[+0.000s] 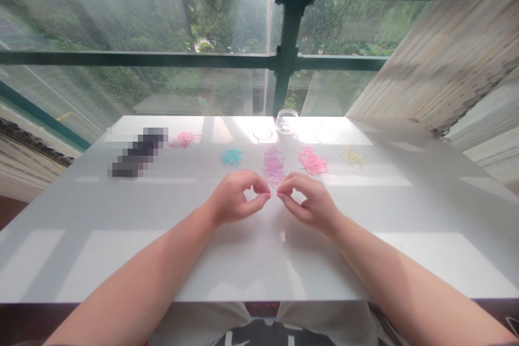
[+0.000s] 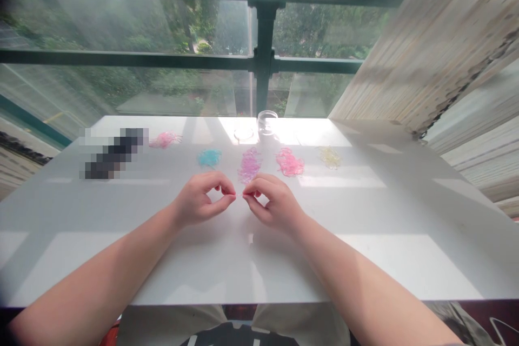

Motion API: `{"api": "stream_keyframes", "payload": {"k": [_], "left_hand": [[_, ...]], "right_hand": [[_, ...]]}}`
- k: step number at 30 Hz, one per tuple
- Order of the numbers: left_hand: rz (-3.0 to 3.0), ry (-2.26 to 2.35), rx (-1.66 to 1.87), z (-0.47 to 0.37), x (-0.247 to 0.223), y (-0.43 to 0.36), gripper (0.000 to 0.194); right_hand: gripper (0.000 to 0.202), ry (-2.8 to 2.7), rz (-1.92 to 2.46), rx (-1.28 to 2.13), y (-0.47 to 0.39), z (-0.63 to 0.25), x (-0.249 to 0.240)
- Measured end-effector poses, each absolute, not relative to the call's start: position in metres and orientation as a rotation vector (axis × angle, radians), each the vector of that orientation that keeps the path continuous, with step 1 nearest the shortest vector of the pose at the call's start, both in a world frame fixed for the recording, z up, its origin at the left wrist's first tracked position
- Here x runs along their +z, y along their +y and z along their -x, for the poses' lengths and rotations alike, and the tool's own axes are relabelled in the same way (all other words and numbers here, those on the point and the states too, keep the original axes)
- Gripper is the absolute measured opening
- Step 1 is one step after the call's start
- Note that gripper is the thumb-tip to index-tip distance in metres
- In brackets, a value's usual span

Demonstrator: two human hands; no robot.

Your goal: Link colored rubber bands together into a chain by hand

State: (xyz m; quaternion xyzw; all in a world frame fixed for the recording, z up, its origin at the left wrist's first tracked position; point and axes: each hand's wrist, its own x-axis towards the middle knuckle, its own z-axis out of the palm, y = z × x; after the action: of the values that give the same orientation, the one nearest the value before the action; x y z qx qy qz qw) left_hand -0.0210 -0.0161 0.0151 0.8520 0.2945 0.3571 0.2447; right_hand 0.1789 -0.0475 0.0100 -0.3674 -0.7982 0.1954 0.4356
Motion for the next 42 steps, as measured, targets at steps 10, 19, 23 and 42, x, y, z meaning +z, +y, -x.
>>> {"api": "stream_keyframes", "payload": {"k": [10, 19, 23, 42], "left_hand": [[-2.347, 0.779, 0.974, 0.0202, 0.0153, -0.0165, 0.004], [-2.361, 0.76, 1.018, 0.021, 0.0149, -0.0159, 0.006], [-2.368, 0.736, 1.037, 0.0207, 0.0145, -0.0154, 0.006], [-2.379, 0.697, 1.055, 0.0207, 0.0141, -0.0152, 0.005]], "right_hand": [[0.008, -1.992, 0.909, 0.481, -0.0489, -0.1778, 0.0103], [0.008, -2.019, 0.918, 0.438, -0.0487, -0.1792, 0.0104], [0.008, -2.028, 0.916, 0.429, -0.0488, -0.1796, 0.0098], [0.007, -2.01, 0.897, 0.438, -0.05, -0.1794, 0.0114]]}}
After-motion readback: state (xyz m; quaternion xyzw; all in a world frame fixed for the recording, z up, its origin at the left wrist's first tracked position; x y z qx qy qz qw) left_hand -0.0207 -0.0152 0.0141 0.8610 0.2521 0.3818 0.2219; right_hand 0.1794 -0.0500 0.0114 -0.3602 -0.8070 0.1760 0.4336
